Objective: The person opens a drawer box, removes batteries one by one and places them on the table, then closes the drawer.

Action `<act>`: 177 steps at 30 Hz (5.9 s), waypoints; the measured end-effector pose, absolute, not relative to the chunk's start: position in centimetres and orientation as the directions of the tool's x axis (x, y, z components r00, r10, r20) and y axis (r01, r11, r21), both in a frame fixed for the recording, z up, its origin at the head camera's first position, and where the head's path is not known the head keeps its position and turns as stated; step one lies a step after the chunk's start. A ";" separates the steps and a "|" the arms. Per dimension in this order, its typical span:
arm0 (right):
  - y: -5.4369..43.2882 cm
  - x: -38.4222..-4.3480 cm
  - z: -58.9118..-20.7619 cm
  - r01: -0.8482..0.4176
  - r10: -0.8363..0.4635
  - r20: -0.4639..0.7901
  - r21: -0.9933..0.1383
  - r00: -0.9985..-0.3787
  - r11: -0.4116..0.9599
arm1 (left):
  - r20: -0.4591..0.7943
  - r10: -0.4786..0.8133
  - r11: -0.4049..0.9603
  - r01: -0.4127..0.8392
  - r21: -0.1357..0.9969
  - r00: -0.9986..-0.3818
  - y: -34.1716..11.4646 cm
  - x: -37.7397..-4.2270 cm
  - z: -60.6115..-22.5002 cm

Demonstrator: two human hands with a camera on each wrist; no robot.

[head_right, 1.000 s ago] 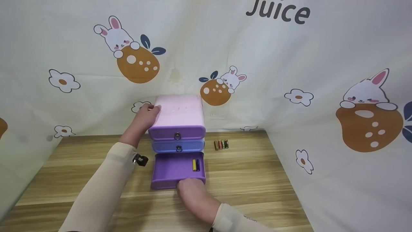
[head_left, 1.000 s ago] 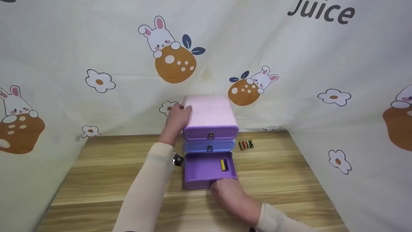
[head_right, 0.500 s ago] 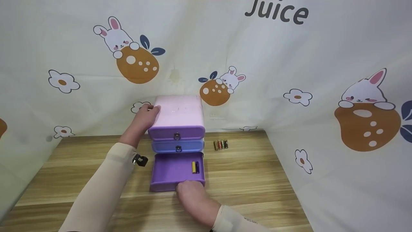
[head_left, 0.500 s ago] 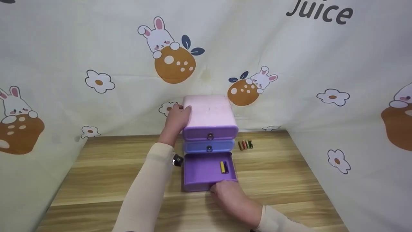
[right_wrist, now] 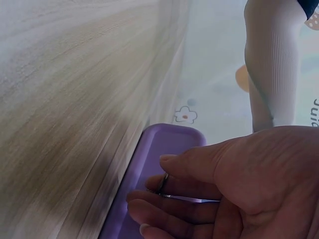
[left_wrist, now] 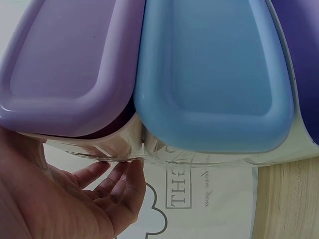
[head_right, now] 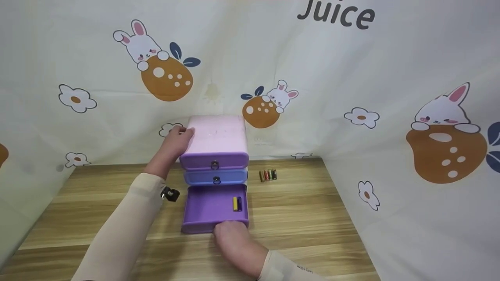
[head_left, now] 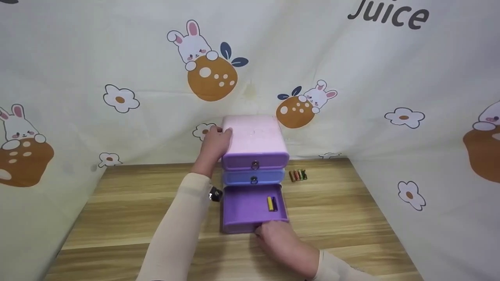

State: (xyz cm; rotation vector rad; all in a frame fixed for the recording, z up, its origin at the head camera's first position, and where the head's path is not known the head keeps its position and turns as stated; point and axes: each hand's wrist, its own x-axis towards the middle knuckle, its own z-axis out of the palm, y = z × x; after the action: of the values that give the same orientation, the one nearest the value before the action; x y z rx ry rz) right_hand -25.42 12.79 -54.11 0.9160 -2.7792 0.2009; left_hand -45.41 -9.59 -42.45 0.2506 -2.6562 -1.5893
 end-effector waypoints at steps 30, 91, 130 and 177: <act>13.0 -23.8 -53.4 -0.598 -0.575 0.175 -0.126 -0.799 0.792 | -0.009 -0.154 0.484 -0.083 0.871 -0.988 -9.7 -45.5 -42.8; 17.0 -36.8 -51.8 -0.852 -0.841 -0.141 0.115 -0.522 0.510 | -0.030 -0.153 0.485 -0.102 0.869 -0.988 -9.6 -45.5 -42.7; 17.4 -38.6 -54.1 -0.871 -0.866 -0.108 -0.003 -0.488 0.491 | -0.025 -0.157 0.474 -0.097 0.875 -0.987 -9.7 -45.6 -43.0; 20.9 -37.1 -50.1 -0.864 -0.873 0.016 -0.154 -0.487 0.479 | -0.003 -0.154 0.473 -0.077 0.877 -0.988 -9.8 -45.7 -43.0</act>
State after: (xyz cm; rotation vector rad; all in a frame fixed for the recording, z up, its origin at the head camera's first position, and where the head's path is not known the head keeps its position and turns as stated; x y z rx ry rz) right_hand -37.07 20.89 -50.05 1.6210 -2.7573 0.2268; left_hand -45.68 -9.81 -43.03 0.2067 -2.6301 -1.5602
